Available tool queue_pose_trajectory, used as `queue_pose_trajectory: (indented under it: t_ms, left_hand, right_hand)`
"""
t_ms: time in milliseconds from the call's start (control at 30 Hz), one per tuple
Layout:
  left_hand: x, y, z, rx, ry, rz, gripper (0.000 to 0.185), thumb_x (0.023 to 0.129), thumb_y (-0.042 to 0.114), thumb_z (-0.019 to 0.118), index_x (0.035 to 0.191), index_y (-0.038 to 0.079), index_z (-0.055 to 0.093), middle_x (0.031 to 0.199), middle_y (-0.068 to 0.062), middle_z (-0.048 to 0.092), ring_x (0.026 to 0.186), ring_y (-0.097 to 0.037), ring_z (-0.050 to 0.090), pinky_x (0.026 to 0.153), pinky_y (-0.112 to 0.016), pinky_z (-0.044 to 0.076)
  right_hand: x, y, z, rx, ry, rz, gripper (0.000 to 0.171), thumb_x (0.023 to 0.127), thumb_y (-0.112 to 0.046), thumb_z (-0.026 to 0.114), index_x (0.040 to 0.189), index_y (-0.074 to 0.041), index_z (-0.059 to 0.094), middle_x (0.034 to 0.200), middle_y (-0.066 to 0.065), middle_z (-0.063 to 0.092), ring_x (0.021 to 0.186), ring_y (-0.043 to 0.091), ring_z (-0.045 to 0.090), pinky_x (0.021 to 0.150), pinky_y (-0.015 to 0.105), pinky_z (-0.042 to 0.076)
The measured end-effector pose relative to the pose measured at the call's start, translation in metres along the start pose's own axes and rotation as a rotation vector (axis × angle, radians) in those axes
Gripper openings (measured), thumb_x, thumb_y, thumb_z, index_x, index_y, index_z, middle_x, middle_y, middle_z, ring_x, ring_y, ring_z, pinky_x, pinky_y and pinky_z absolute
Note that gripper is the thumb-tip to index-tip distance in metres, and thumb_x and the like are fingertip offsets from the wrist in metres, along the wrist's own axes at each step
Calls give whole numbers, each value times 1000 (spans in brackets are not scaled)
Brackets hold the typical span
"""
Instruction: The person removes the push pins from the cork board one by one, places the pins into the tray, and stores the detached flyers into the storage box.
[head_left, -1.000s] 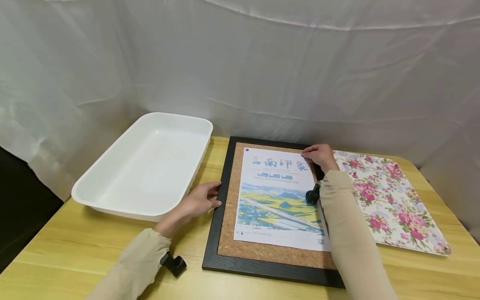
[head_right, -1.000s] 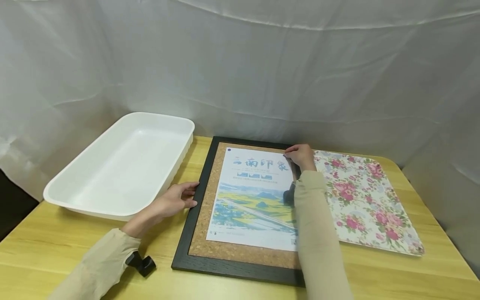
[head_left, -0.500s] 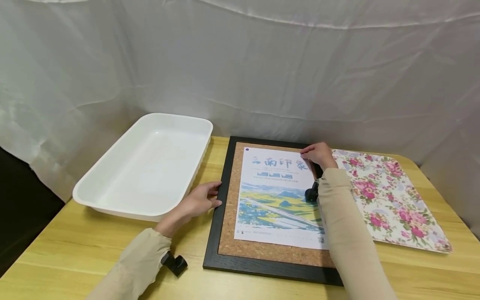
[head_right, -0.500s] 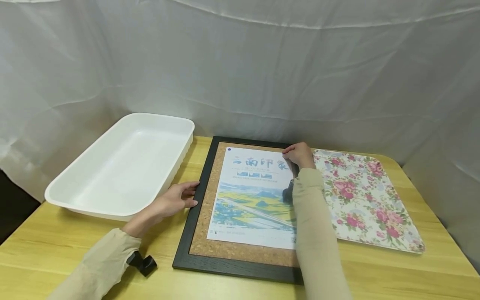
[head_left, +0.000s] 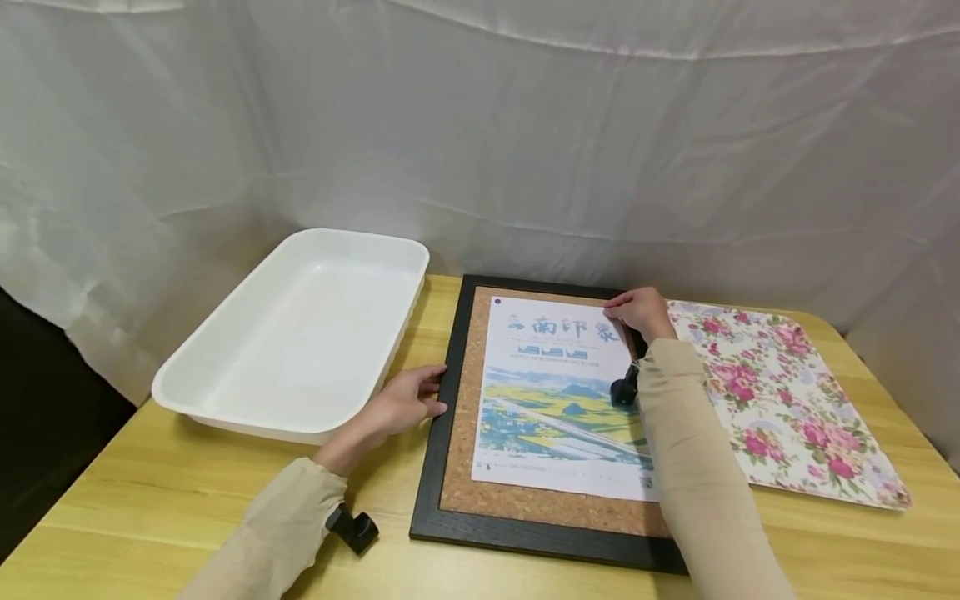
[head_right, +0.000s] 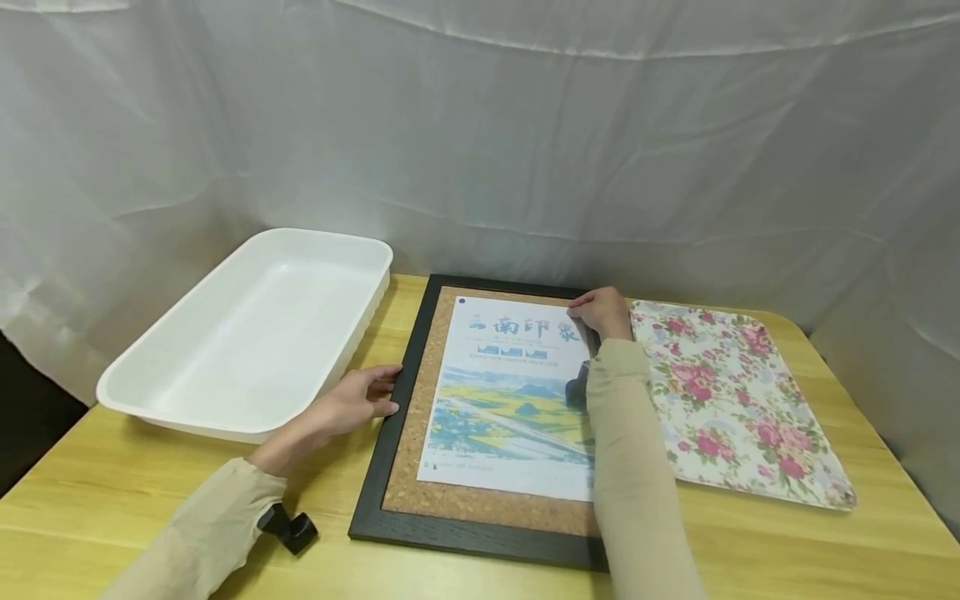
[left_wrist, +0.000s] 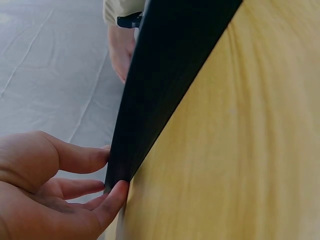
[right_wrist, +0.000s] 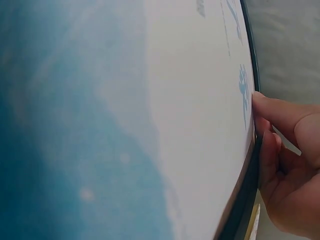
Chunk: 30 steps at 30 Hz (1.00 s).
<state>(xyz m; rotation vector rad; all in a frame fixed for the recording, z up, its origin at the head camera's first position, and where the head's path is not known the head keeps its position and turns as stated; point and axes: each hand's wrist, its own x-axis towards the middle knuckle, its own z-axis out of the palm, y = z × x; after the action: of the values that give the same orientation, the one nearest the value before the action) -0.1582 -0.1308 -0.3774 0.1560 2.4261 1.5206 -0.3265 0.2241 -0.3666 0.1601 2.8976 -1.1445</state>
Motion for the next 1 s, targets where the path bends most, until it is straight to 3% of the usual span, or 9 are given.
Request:
queue_pose_trajectory:
  t_ms: [233,700,1000]
  left_hand:
    - [0,0,1,6,9,-2,59,91,-7,59,146,-5,36,135,-21,50,124,-35,48,92,-41,48]
    - [0,1,1,16,14,-11,59,91,-7,59,145,-5,37,135,-21,51,124,-35,48,92,-41,48]
    - [1,2,1,15,16,-20,59,91,-6,60,145,-4,38,133,-20,52,123,-34,49,92,-40,48]
  right_hand:
    - [-2,-4,1,1,48,19,18,89,-15,70,96,1,74,101,19,64,93,34,55,85,47,46]
    - [2,-2,6,-1,56,71,23,92,-17,68,101,3,72,106,20,62,92,34,56,83,48,47]
    - [-2,-4,3,-31,68,27,24,93,-17,65,102,5,71,104,22,63,90,35,57,82,48,48]
